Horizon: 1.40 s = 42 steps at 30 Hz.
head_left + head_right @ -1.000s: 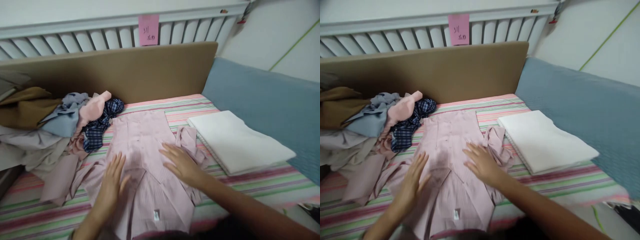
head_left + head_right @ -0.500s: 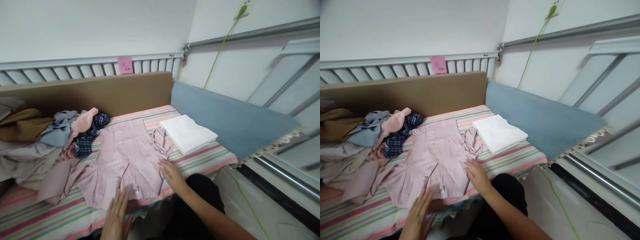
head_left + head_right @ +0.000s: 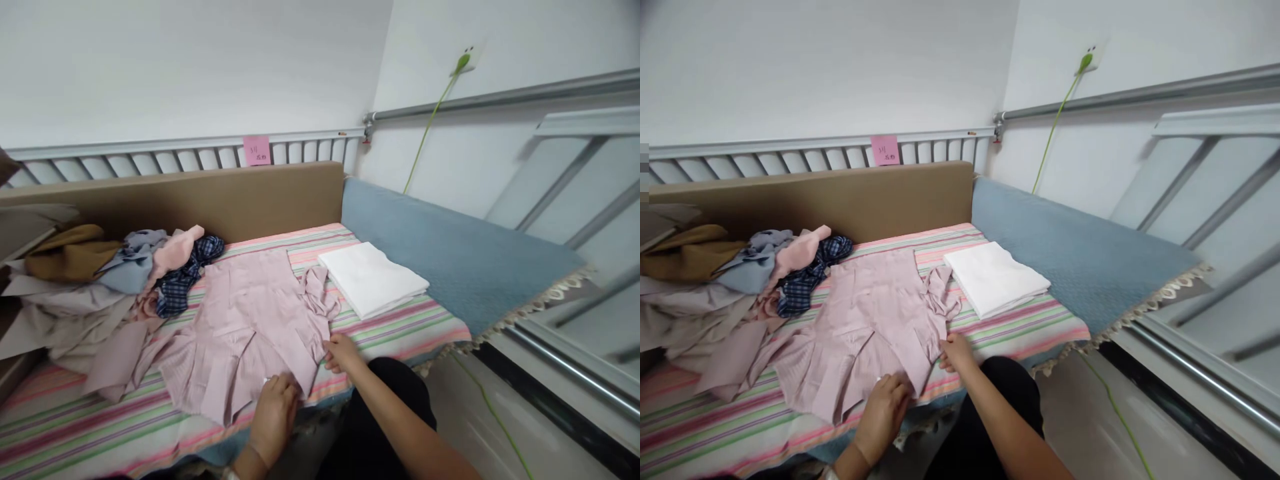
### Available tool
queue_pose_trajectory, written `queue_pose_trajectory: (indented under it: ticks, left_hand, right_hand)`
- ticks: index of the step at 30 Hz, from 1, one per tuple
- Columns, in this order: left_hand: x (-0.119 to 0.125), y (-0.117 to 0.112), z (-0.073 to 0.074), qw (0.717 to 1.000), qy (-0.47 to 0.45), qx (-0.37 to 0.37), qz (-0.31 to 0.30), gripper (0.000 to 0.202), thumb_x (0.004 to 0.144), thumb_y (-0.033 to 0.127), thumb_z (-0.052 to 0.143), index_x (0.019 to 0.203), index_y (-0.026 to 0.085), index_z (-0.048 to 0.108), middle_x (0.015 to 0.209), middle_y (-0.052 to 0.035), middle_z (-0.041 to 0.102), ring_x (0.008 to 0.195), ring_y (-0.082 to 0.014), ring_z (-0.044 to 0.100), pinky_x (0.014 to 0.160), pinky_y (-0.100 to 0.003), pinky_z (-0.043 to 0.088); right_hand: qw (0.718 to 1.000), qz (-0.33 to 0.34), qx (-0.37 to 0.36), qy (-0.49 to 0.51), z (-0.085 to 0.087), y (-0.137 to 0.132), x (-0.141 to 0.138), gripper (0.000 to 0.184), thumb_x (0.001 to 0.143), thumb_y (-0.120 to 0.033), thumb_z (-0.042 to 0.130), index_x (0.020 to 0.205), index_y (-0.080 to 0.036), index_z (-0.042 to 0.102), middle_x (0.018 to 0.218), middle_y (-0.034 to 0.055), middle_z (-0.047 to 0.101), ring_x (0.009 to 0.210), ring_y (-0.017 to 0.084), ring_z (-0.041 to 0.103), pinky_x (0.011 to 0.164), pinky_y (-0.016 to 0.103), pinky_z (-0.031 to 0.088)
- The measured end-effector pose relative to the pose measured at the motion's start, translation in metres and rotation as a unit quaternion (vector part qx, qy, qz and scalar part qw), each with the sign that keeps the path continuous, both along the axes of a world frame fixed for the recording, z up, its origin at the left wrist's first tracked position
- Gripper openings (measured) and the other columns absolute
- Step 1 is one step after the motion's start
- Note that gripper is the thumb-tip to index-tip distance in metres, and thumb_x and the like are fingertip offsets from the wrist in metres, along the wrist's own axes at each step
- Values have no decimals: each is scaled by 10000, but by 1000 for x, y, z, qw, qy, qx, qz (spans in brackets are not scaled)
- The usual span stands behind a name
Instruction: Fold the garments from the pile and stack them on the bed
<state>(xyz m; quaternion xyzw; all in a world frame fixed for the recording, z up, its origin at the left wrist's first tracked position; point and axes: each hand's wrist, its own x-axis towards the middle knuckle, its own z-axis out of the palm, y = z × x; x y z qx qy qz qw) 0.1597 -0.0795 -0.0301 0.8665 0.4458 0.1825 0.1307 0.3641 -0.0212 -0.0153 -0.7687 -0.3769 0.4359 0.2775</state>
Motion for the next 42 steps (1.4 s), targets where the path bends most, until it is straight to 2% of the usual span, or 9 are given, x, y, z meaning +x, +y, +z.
queue_pose_trajectory:
  ticks: [4, 8, 12, 17, 23, 31, 36, 39, 42]
  left_hand:
    - [-9, -8, -4, 999, -42, 13, -8, 212, 893, 194, 424, 977, 223, 616, 1017, -53, 637, 937, -192, 573, 831, -372, 491]
    - [-39, -4, -3, 989, -49, 113, 76, 418, 896, 198, 408, 1311, 245, 435, 1345, -76, 505, 1283, -218, 413, 1029, -431, 408]
    - [-89, 1, -12, 962, 21, 158, 221, 552, 907, 275, 397, 1431, 216, 237, 1472, -107, 350, 1402, -265, 197, 1064, -509, 353]
    - [-125, -14, -43, 956, 140, 150, 211, 697, 851, 495, 467, 1438, 200, 236, 1499, -127, 289, 1380, -329, 233, 1034, -507, 384]
    - [-134, -2, -47, 945, 121, 179, 245, 513, 866, 453, 444, 1337, 249, 449, 1406, -90, 457, 1318, -344, 361, 975, -549, 402]
    - [-64, 69, 10, 976, 69, 149, 146, 465, 891, 395, 418, 1351, 332, 407, 1452, -30, 402, 1368, -292, 282, 1044, -531, 343]
    - [-31, 104, -12, 988, 102, 72, 90, 499, 887, 486, 382, 1365, 343, 378, 1477, -68, 346, 1373, -333, 255, 1045, -600, 292]
    - [-30, 108, -27, 987, 105, 89, 79, 504, 899, 480, 351, 1388, 366, 313, 1490, -60, 312, 1378, -330, 240, 1045, -621, 275]
    - [-34, 104, -31, 987, 103, 97, 80, 508, 900, 465, 361, 1395, 373, 290, 1494, -60, 301, 1379, -329, 238, 1044, -621, 281]
  right_hand:
    - [983, 43, 126, -126, 20, -13, 1, 184, 872, -263, 458, 971, -171, 582, 953, 113, 677, 899, 228, 659, 764, 351, 517]
    - [844, 239, 378, -297, 24, -21, -24, 408, 902, -326, 431, 1274, -174, 500, 1362, 132, 482, 1293, 255, 398, 1066, 451, 326]
    - [782, 376, 368, -334, -9, -16, -48, 553, 888, -412, 476, 1389, -191, 395, 1471, 100, 338, 1375, 255, 258, 1115, 494, 243]
    - [787, 405, 324, -335, -42, -13, -51, 575, 901, -471, 431, 1405, -200, 374, 1485, 102, 301, 1384, 243, 235, 1125, 499, 216]
    - [829, 370, 337, -251, -12, -4, -33, 446, 909, -428, 426, 1290, -219, 527, 1396, 94, 458, 1307, 222, 390, 1079, 454, 319]
    - [913, 138, 280, -265, 37, 77, 35, 346, 854, -215, 424, 1136, -163, 618, 1173, 86, 634, 1087, 179, 579, 974, 324, 420]
    - [931, 100, 196, -291, 46, 141, 51, 358, 857, -294, 464, 1141, -133, 610, 1166, 112, 639, 1066, 201, 599, 941, 307, 425]
    - [936, 88, 146, -307, 39, 167, 45, 542, 831, -449, 505, 1234, -88, 539, 1230, 181, 588, 1125, 258, 563, 940, 353, 420]
    - [938, 88, 105, -319, 30, 181, 37, 531, 758, -386, 605, 1192, -83, 568, 1176, 205, 611, 1103, 294, 573, 903, 373, 434]
